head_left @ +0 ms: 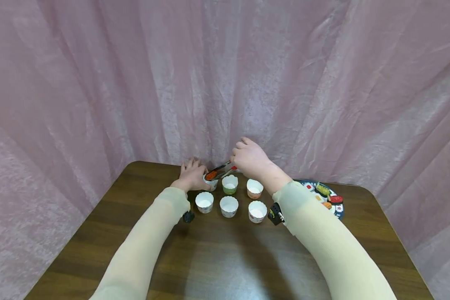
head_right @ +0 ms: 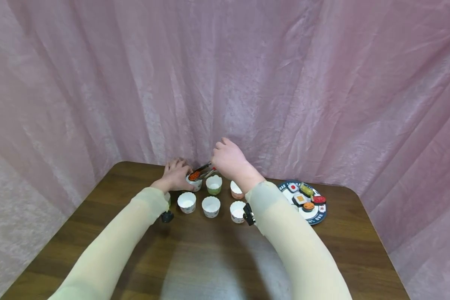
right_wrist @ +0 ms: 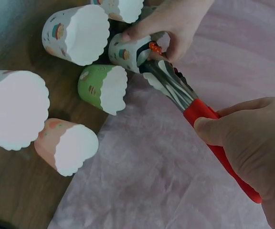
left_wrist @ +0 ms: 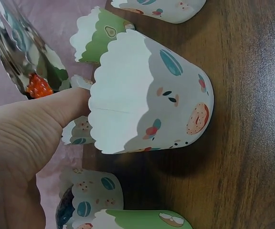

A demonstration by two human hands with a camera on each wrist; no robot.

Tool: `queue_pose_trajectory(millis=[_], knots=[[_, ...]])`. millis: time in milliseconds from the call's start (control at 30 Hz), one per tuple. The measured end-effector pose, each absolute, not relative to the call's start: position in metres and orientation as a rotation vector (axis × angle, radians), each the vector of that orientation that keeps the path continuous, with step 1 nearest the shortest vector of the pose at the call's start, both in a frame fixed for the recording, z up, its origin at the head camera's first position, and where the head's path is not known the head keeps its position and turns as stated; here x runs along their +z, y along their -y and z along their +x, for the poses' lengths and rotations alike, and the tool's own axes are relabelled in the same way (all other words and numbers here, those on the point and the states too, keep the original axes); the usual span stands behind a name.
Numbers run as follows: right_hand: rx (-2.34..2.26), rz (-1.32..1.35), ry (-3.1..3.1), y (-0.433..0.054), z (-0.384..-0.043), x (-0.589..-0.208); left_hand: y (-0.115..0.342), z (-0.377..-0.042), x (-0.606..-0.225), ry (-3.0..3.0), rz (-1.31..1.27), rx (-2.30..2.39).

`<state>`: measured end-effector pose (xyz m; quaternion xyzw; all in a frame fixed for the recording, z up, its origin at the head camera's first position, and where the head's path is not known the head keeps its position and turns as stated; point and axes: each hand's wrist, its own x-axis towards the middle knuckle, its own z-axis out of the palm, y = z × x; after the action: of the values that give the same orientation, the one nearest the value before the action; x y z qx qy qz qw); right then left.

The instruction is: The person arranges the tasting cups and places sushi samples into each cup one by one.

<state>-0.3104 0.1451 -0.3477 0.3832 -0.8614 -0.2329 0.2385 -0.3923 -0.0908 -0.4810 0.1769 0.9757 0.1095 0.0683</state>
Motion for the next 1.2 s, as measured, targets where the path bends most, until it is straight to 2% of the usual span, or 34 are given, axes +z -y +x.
queue_pose_trajectory(millis=[567,1200], knots=[[-0.664,1.016,2.417,-0.142,-0.312,-0.355,0.085,-0.382,-0.475,-2.932,0.521,0.367],[-0.557,0.954,2.44,-0.194,-0.294,-0.339,0.087,-0.392,-0.483,-2.891,0.527,0.417]])
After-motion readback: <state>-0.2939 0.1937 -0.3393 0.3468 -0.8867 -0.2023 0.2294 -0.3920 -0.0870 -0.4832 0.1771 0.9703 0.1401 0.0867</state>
